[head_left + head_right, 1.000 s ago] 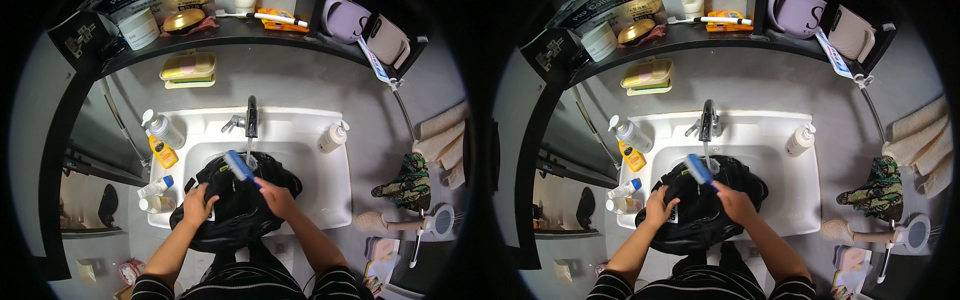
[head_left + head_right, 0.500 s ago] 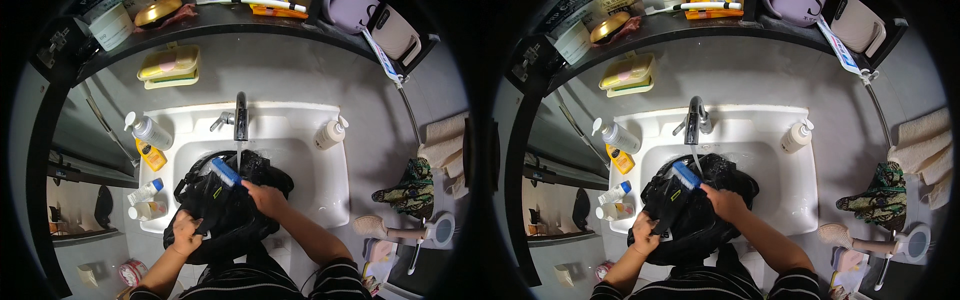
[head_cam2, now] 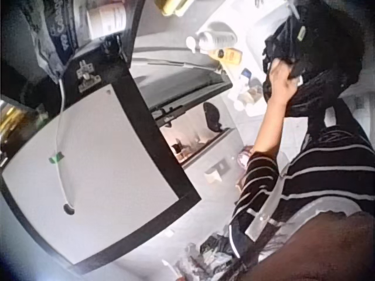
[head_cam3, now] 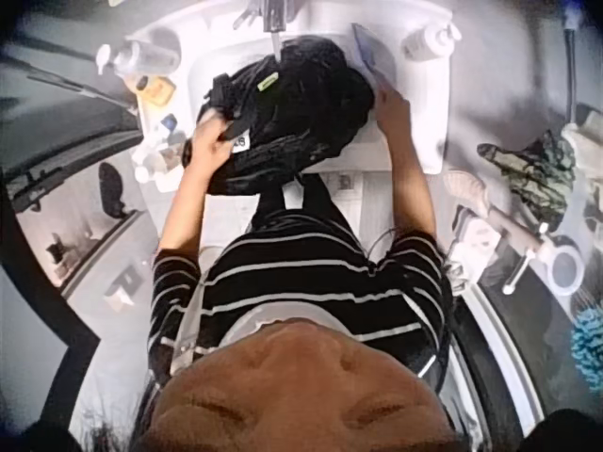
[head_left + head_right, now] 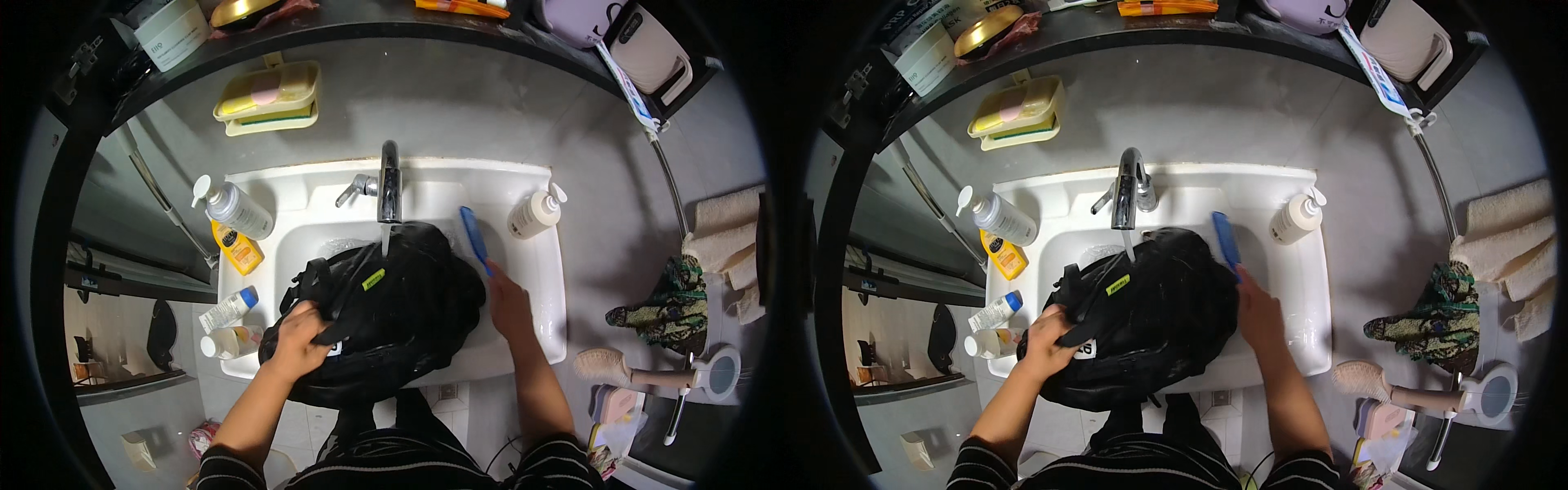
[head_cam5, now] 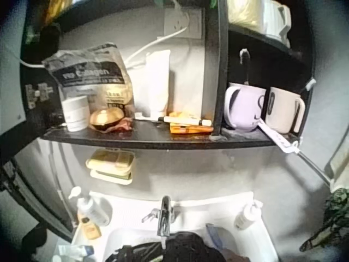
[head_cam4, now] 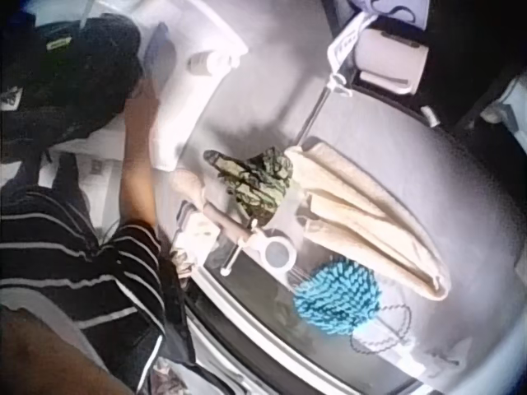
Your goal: The person washes a black backpack in a bathroom sink. They turn on the faucet, wet the bag, and scrub it with a blue brush. The person rinses the bag under running water and scrubs it again before turning off the tap.
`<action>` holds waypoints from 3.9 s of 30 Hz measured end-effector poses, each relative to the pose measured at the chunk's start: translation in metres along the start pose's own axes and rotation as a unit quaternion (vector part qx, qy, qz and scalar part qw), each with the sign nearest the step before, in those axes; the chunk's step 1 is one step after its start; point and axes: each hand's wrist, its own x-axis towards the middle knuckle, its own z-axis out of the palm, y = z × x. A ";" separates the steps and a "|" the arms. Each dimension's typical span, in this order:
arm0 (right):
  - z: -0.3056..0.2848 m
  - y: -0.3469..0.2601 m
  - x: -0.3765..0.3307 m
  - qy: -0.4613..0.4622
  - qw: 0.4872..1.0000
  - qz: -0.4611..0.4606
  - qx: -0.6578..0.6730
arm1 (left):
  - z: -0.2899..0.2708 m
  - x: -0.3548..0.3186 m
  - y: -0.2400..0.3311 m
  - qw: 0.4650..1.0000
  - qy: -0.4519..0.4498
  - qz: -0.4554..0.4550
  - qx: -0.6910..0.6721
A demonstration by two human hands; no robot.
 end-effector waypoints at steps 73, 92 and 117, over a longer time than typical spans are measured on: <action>0.061 -0.041 -0.041 -0.199 0.952 -0.025 -0.232 | -0.012 -0.161 0.007 0.725 0.086 -0.656 -0.190; 0.078 -0.145 -0.132 -0.052 0.981 -0.184 0.031 | -0.054 -0.103 0.024 0.970 0.211 -0.116 0.026; -0.183 0.062 -0.267 0.671 0.690 0.082 0.259 | 0.321 0.048 0.321 0.823 -0.361 0.218 -0.380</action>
